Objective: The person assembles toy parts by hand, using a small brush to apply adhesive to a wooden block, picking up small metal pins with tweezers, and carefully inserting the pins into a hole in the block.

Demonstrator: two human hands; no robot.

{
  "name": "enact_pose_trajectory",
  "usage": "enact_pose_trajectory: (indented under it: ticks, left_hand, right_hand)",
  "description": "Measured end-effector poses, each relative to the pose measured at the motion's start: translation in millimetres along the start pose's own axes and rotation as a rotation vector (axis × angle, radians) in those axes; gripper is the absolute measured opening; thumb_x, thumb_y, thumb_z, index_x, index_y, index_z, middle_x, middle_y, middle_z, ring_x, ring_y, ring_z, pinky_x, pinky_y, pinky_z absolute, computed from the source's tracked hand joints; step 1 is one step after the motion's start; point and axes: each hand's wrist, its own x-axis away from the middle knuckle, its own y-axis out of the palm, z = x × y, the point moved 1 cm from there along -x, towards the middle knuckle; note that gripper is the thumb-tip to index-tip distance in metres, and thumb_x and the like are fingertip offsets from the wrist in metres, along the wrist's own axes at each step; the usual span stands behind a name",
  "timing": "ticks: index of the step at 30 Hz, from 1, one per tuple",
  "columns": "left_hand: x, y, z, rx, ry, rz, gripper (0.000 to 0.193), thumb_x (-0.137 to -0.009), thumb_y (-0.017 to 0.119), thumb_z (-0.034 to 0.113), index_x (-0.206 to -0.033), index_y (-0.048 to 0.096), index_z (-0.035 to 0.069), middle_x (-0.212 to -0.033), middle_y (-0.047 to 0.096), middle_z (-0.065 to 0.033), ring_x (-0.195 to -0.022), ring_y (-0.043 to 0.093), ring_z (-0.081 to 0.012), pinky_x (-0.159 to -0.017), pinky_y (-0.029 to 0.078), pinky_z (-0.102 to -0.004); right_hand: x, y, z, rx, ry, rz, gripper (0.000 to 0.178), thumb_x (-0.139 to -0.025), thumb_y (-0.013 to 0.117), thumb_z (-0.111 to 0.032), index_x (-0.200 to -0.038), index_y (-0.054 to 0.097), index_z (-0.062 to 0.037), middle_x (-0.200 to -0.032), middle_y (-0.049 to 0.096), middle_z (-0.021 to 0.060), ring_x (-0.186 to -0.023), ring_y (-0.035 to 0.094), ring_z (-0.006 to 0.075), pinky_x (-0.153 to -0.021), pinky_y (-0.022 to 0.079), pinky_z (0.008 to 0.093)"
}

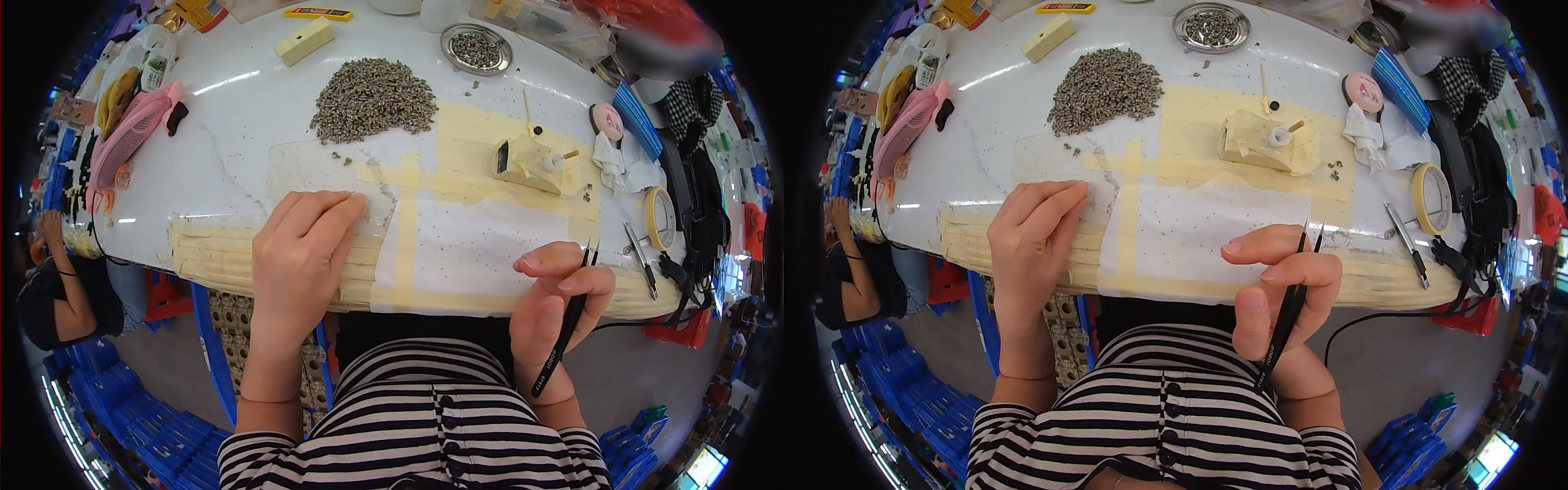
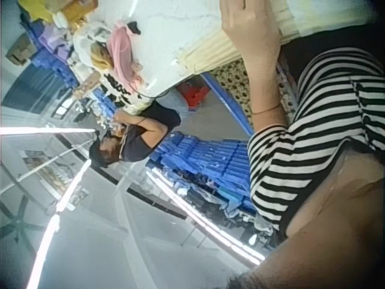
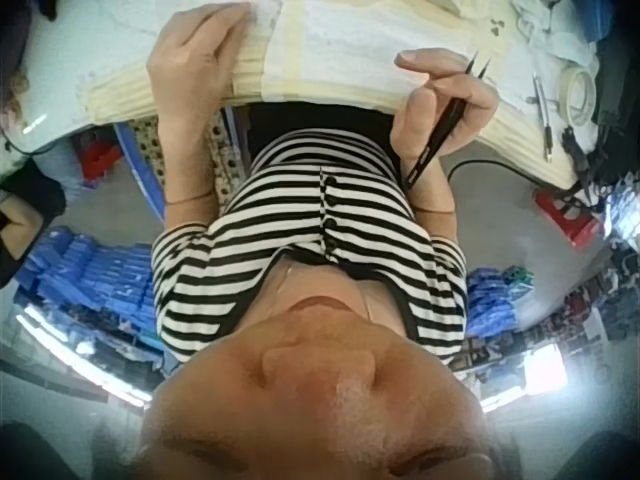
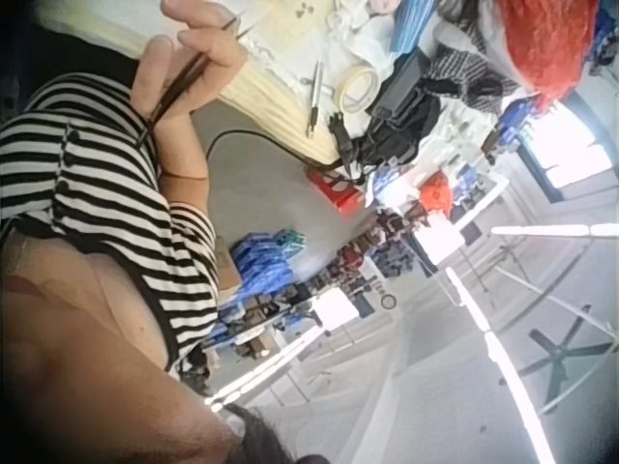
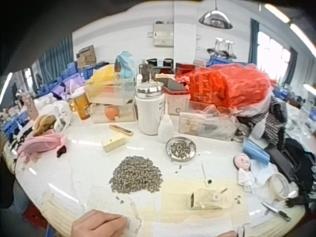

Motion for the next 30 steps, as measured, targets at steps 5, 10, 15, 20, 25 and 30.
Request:
enact_pose_trajectory:
  ticks: [5,10,15,20,25,30]
  left_hand:
    - [3.0,-2.1,1.2,0.056,-0.066,0.059,0.017,-0.076,0.073,-0.002,-0.093,0.071,0.002,-0.086,0.067,-0.0085,-0.076,0.063,-0.0249,-0.066,0.051,-0.0340]
    - [9.5,-7.6,8.6,0.147,-0.082,0.012,0.018,-0.073,0.077,-0.001,-0.089,0.071,0.002,-0.083,0.066,-0.0075,-0.071,0.059,-0.0239,-0.062,0.047,-0.0328]
    - [18.6,-20.1,20.0,0.204,-0.020,-0.178,0.026,-0.064,0.084,0.007,-0.087,0.071,0.004,-0.085,0.064,-0.0070,-0.079,0.059,-0.0238,-0.066,0.046,-0.0333]
    - [32.4,-27.6,19.5,0.053,0.198,-0.228,0.032,-0.063,0.084,0.017,-0.091,0.071,0.008,-0.091,0.064,-0.0038,-0.083,0.058,-0.0225,-0.071,0.046,-0.0356]
    - [44.6,-20.0,18.1,-0.084,0.438,-0.197,0.026,-0.073,0.079,0.020,-0.096,0.072,0.011,-0.094,0.064,-0.0029,-0.085,0.061,-0.0189,-0.075,0.048,-0.0349]
    - [48.0,-14.8,13.2,-0.106,0.531,-0.111,0.021,-0.077,0.078,0.019,-0.096,0.073,0.011,-0.095,0.067,-0.0033,-0.084,0.062,-0.0185,-0.071,0.049,-0.0335]
  right_hand:
    - [-0.5,-10.3,-9.8,0.004,0.104,0.111,0.035,-0.097,0.057,-0.038,-0.101,0.039,-0.0084,-0.090,0.064,0.0170,-0.084,0.060,0.0224,-0.078,0.049,0.0349]
    - [-9.2,-38.3,-21.8,0.254,0.085,0.166,0.034,-0.098,0.057,-0.038,-0.098,0.041,-0.0074,-0.090,0.065,0.0175,-0.086,0.061,0.0221,-0.084,0.047,0.0354]
    - [-14.9,-72.7,-29.3,0.611,0.083,0.123,0.030,-0.099,0.055,-0.031,-0.094,0.048,-0.0022,-0.091,0.067,0.0162,-0.085,0.061,0.0210,-0.084,0.047,0.0345]
    - [-20.2,-102.8,-40.1,1.197,0.156,-0.144,0.006,-0.091,0.063,-0.004,-0.092,0.058,-0.0002,-0.081,0.063,0.0111,-0.069,0.058,0.0223,-0.068,0.046,0.0318]
    - [-28.0,-108.8,-37.7,1.452,0.066,-0.345,0.013,-0.087,0.063,0.000,-0.097,0.056,-0.0008,-0.086,0.058,0.0122,-0.078,0.053,0.0300,-0.069,0.043,0.0398]
    - [-38.2,-124.8,-39.5,1.600,0.078,-0.489,0.012,-0.088,0.055,0.000,-0.100,0.055,-0.0029,-0.088,0.058,0.0118,-0.086,0.055,0.0304,-0.078,0.043,0.0417]
